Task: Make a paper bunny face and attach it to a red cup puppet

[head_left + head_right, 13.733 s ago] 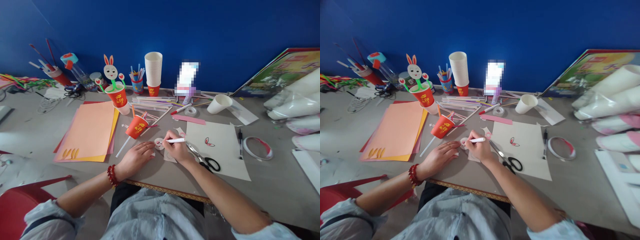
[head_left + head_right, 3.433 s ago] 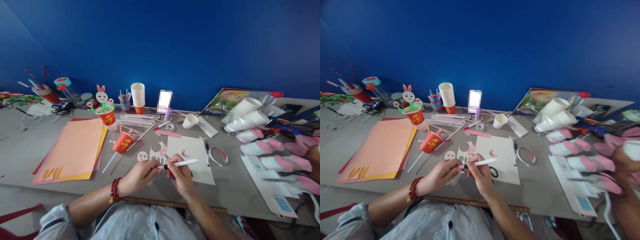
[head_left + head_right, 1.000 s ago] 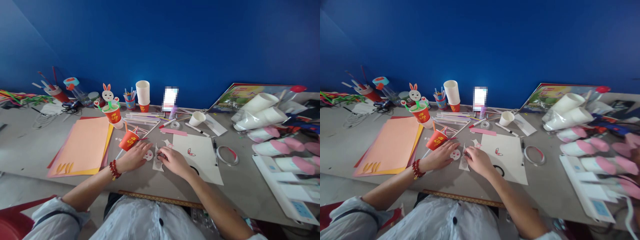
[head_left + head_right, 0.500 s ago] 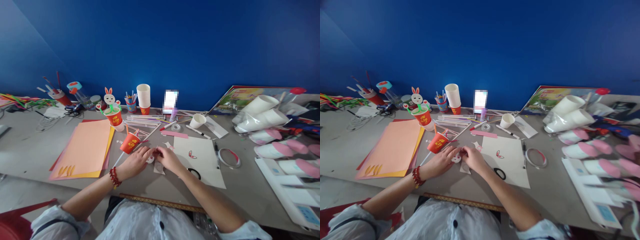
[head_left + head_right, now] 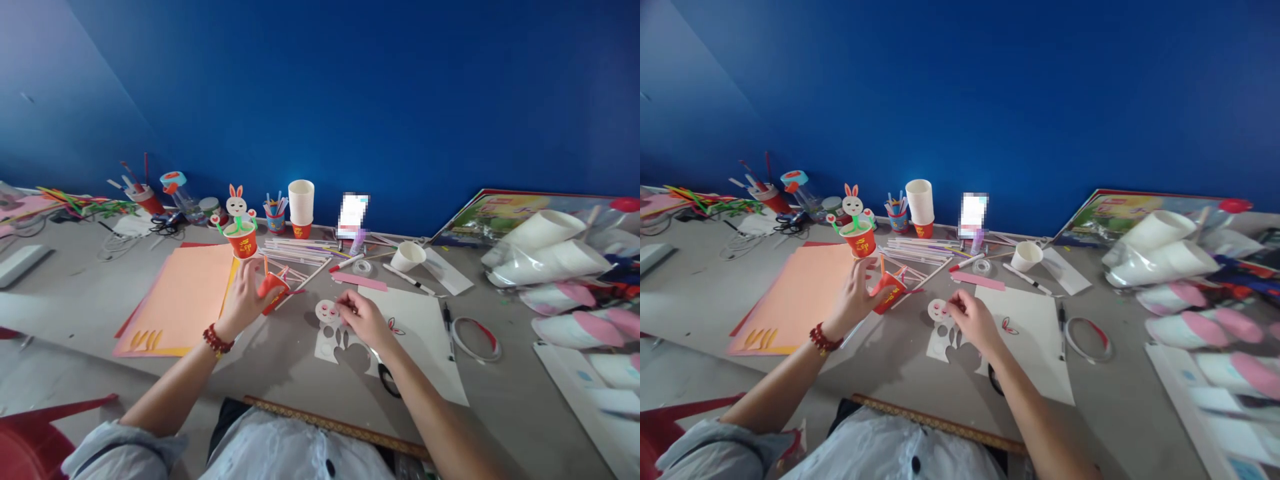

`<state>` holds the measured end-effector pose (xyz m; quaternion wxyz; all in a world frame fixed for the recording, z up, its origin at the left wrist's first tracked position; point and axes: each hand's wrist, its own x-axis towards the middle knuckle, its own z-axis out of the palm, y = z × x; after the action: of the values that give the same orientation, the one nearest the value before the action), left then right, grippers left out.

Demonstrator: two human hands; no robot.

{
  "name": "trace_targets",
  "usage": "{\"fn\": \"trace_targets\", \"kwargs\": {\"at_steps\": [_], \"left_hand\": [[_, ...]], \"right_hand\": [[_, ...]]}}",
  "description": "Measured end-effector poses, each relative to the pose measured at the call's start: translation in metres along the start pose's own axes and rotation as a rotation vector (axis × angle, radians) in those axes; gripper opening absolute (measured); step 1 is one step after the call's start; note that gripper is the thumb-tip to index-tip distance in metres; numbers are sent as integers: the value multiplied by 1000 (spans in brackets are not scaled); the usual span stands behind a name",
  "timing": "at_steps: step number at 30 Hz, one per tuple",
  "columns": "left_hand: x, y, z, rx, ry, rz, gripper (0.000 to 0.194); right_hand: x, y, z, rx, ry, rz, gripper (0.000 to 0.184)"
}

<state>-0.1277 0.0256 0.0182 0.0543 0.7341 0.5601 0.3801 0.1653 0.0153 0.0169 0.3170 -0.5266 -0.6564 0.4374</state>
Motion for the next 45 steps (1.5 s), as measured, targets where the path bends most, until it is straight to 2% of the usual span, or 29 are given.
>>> {"fn": "trace_targets", "kwargs": {"at_steps": [4, 7, 9, 12, 14, 18, 20, 23, 27, 34, 45], "left_hand": [[4, -32, 10, -9, -207, -186, 87], [2, -40, 16, -161, -357, -261, 86], [4, -38, 15, -266, -398, -291, 81], [8, -24, 5, -450, -356, -354, 78], [9, -9, -4, -649, -354, -433, 82], [5, 29, -14, -977, -500, -494, 73], [2, 46, -9, -1040, -545, -492, 69], [-3, 63, 9, -1143, -598, -446, 69], [-7, 78, 31, -1275, -665, -407, 63], [-11, 101, 43, -1376, -700, -341, 57], [-16, 106, 44, -1439, -661, -389, 55]], "right_hand": [[-2, 5, -1, 117, -26, 59, 14], [-1, 10, 3, 205, -26, 77, 16], [0, 12, 4, 251, -19, 69, 18], [0, 10, 1, 313, 10, 45, 20], [-1, 5, -4, 350, 46, 23, 22], [-9, -14, -25, 369, 161, -64, 22], [-13, -24, -38, 353, 234, -109, 21], [-17, -36, -56, 301, 316, -149, 20], [-13, -46, -68, 242, 319, -165, 20], [0, -51, -63, 227, 293, -162, 20], [12, -47, -47, 273, 233, -154, 21]]}}
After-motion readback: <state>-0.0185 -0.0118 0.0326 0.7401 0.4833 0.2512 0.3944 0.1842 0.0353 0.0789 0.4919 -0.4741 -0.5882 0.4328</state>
